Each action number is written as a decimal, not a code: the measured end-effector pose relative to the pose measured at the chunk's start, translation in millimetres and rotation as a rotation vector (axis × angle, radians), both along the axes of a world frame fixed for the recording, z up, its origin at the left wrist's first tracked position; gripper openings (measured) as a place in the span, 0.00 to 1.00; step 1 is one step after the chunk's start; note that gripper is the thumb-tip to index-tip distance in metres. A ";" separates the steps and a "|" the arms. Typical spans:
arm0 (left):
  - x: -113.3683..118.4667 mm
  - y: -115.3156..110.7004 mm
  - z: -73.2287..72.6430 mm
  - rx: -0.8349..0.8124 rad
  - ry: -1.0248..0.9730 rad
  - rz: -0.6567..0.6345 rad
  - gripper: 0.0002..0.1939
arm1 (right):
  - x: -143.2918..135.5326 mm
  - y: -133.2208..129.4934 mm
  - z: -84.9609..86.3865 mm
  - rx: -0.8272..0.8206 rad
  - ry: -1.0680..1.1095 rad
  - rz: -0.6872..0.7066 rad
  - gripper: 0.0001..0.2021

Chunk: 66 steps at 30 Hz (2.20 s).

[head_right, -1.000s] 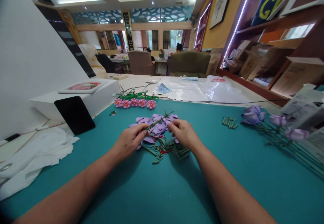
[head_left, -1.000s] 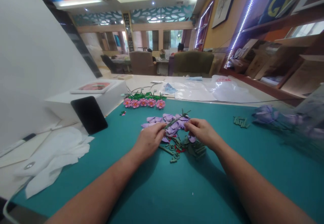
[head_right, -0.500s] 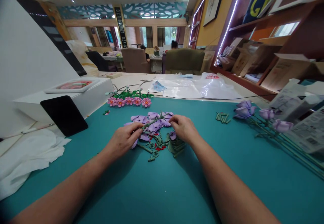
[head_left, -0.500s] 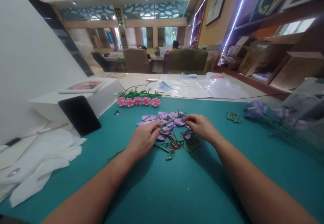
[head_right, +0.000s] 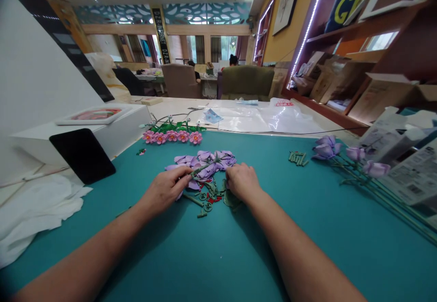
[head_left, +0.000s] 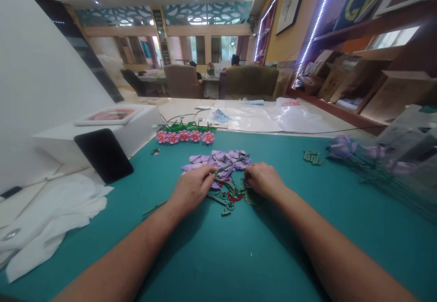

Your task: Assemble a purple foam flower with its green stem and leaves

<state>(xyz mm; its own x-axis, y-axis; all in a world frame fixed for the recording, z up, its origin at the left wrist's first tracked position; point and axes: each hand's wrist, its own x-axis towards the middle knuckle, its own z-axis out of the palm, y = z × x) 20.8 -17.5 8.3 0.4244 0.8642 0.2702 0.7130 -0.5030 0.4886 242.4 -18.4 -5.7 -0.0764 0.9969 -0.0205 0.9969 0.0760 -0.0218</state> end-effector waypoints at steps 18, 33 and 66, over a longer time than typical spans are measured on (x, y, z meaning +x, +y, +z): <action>1.0 1.8 -4.1 -0.014 -0.002 0.015 0.14 | -2.4 4.7 -9.0 0.151 0.153 0.102 0.10; 0.8 1.0 -2.7 -0.021 -0.030 0.002 0.14 | -12.9 4.4 -6.3 0.021 0.966 -0.017 0.05; 1.6 -3.8 -1.0 0.047 0.013 -0.040 0.15 | -53.5 -15.9 -9.3 -0.489 2.013 -0.056 0.15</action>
